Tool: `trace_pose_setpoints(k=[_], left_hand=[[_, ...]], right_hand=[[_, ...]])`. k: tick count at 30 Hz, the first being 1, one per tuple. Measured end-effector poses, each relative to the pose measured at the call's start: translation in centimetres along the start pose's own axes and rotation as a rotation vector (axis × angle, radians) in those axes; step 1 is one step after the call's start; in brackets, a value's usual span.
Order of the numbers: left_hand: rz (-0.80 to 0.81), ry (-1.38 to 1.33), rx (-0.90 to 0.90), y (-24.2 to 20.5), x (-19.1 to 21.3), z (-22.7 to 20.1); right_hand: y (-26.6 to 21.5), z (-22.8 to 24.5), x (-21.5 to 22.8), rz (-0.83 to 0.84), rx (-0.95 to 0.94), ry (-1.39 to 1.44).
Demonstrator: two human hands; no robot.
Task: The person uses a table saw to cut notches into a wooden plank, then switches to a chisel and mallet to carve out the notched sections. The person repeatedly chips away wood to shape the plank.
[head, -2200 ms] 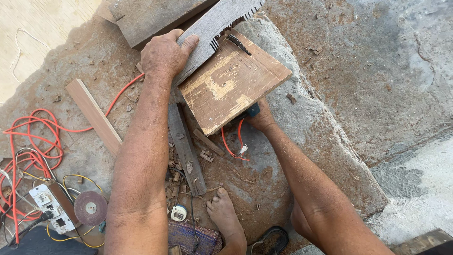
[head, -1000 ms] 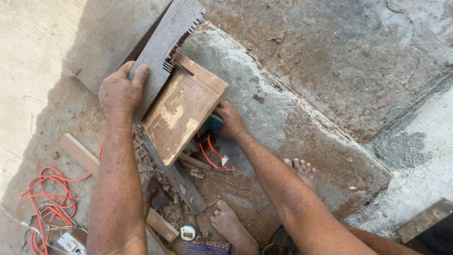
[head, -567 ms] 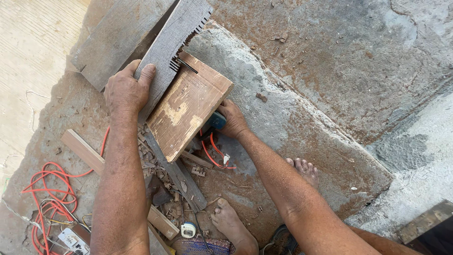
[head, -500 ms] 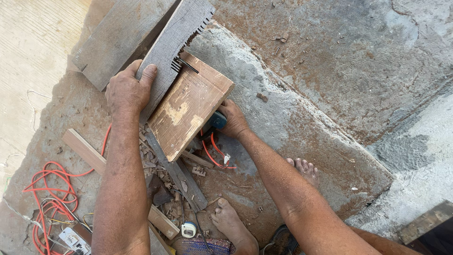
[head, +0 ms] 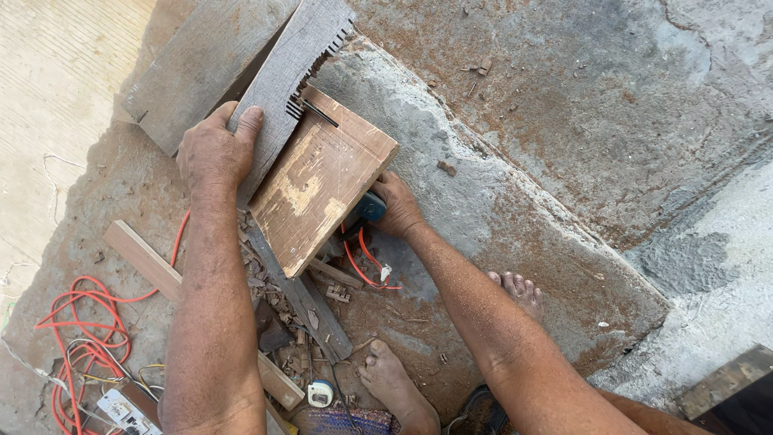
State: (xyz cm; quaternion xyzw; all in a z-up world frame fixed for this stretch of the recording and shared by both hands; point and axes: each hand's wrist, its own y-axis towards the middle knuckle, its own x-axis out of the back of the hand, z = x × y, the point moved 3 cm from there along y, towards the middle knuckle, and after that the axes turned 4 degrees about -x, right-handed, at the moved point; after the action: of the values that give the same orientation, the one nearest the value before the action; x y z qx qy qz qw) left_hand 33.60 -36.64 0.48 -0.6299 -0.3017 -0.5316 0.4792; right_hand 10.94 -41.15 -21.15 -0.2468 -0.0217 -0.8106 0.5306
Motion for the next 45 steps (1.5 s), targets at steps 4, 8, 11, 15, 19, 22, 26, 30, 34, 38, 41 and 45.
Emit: trace_pose_setpoints(k=[4,8,11,15,19,22,26,30,34,38,41,45], left_hand=[[0.027,-0.004,0.005,0.0,-0.2,0.3],[0.002,0.005,-0.035,-0.1,-0.4,0.7],[0.006,0.023,-0.051,-0.5,-0.7,1.3],[-0.030,0.046,-0.090,-0.6,-0.8,1.1],[-0.022,0.038,-0.106,-1.2,-0.8,1.2],[-0.025,0.034,-0.117,-1.5,-0.6,1.3],[0.000,0.019,-0.040,-0.9,-0.6,1.0],[0.023,0.009,0.033,-0.2,-0.3,0.9],[0.032,0.003,0.053,0.0,-0.3,1.0],[-0.005,-0.001,-0.021,-0.3,-0.5,1.1],[-0.032,0.018,-0.087,-0.7,-0.5,1.7],[-0.026,0.010,-0.074,-1.0,-0.8,1.7]], right_hand=[[-0.2,0.1,0.1,-0.036,0.039,0.022],[0.0,-0.1,0.2,-0.007,0.000,0.029],[-0.2,0.0,-0.1,-0.002,0.009,0.021],[0.1,0.0,0.0,0.008,-0.005,0.010],[0.0,0.0,0.0,0.005,-0.014,0.010],[0.0,0.2,0.1,-0.005,-0.001,0.029],[-0.2,0.1,0.3,-0.010,0.037,0.035],[-0.1,0.3,0.3,-0.021,0.054,0.032],[-0.1,0.1,0.2,0.022,-0.010,0.016],[-0.1,0.1,0.6,-0.010,0.034,0.055],[-0.1,0.4,0.3,-0.020,0.058,0.035],[0.0,-0.1,0.3,0.011,-0.001,0.014]])
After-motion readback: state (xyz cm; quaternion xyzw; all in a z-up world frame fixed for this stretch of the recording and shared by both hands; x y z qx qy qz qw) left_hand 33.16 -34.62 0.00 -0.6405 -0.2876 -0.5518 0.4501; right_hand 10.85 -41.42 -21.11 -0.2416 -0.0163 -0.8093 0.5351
